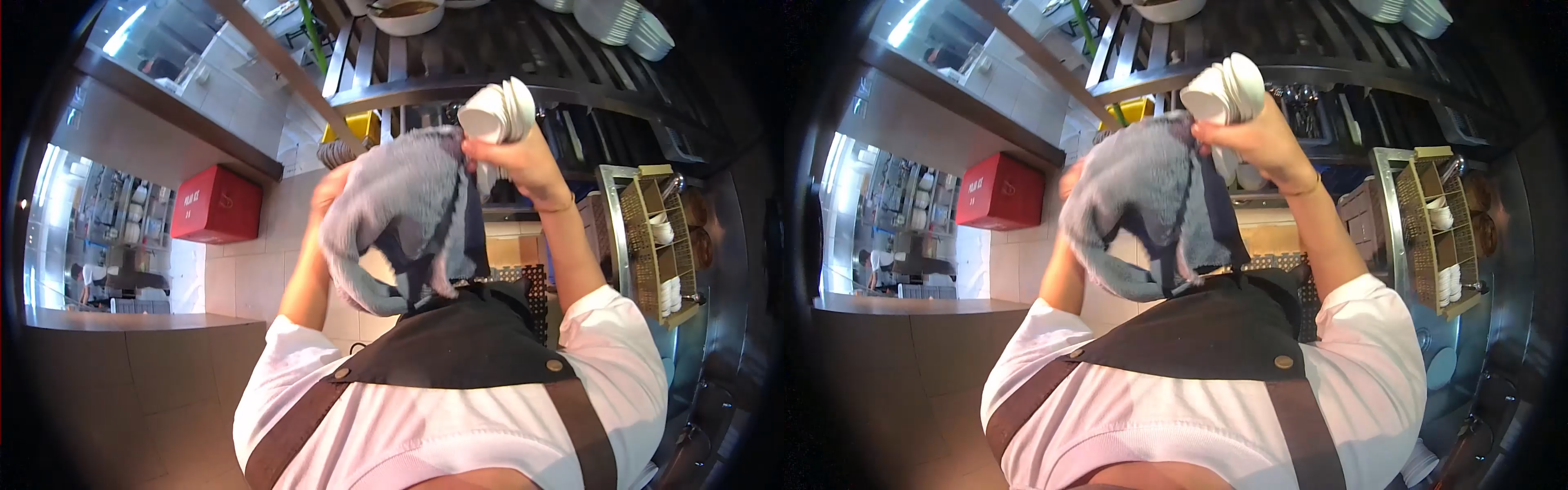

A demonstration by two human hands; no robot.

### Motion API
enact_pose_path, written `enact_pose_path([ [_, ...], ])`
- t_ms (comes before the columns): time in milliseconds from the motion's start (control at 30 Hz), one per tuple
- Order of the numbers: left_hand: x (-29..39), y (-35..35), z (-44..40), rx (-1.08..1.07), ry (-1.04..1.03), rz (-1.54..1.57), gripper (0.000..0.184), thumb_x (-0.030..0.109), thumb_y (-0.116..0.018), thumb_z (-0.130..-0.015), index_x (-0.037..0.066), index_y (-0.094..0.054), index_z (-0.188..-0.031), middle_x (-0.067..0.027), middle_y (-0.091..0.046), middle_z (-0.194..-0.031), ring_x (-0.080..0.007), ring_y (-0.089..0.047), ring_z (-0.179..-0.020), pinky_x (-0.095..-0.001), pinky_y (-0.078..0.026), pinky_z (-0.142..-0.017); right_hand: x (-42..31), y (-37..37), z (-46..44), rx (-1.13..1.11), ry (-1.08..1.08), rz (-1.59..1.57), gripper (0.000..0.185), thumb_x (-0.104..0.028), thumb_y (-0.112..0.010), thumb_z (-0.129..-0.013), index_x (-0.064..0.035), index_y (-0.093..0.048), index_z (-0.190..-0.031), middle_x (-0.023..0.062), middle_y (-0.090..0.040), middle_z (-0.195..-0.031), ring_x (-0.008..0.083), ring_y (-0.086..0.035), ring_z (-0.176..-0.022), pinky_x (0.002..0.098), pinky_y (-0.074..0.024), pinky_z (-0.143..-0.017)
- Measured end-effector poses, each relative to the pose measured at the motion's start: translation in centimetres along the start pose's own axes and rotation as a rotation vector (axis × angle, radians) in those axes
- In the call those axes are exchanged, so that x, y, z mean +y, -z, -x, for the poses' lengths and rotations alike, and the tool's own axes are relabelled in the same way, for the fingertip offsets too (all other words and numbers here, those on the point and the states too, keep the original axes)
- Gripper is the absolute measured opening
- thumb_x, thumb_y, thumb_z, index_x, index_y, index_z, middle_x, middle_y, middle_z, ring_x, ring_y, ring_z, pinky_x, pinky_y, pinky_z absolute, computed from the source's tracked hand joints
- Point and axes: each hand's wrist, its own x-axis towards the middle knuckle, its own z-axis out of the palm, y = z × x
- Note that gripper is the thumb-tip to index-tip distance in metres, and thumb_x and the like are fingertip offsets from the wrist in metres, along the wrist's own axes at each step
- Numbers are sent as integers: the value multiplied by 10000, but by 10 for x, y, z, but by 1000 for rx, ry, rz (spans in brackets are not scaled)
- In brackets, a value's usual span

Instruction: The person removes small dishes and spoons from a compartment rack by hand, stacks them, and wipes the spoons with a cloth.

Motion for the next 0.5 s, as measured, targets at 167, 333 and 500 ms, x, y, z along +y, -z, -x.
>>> enact_pose_path([
  [167, -179, 46, 29, 398, 104, 535, 333, 242, -578, -837, 1, -526, -1061, -65, -573, -975, -124, -538, -879, -247, -433, -775, 66, -14, -7, -5, -277, -35, 166, 19, -655, -732, -3, -590, -884, 46, -595, -705, 110, -561, -550, 241, -460, -519],
  [333, -204, 59, 91, 605, 108, 483, 363, 255, -576, -832, -7, -525, -1079, -78, -581, -986, -139, -549, -876, -249, -438, -791, 156, -15, 48, 244, -558, -233, 291, 52, -654, -717, 5, -568, -990, 69, -603, -825, 130, -595, -631, 263, -518, -558],
  [500, -152, 75, 38, 769, 19, 23, 393, 267, -574, -827, -14, -524, -1097, -92, -588, -998, -154, -560, -872, -251, -442, -808, 171, -25, 45, 264, -562, -308, 341, 41, -709, -686, 4, -568, -995, 60, -601, -807, 136, -603, -655, 257, -511, -566],
])
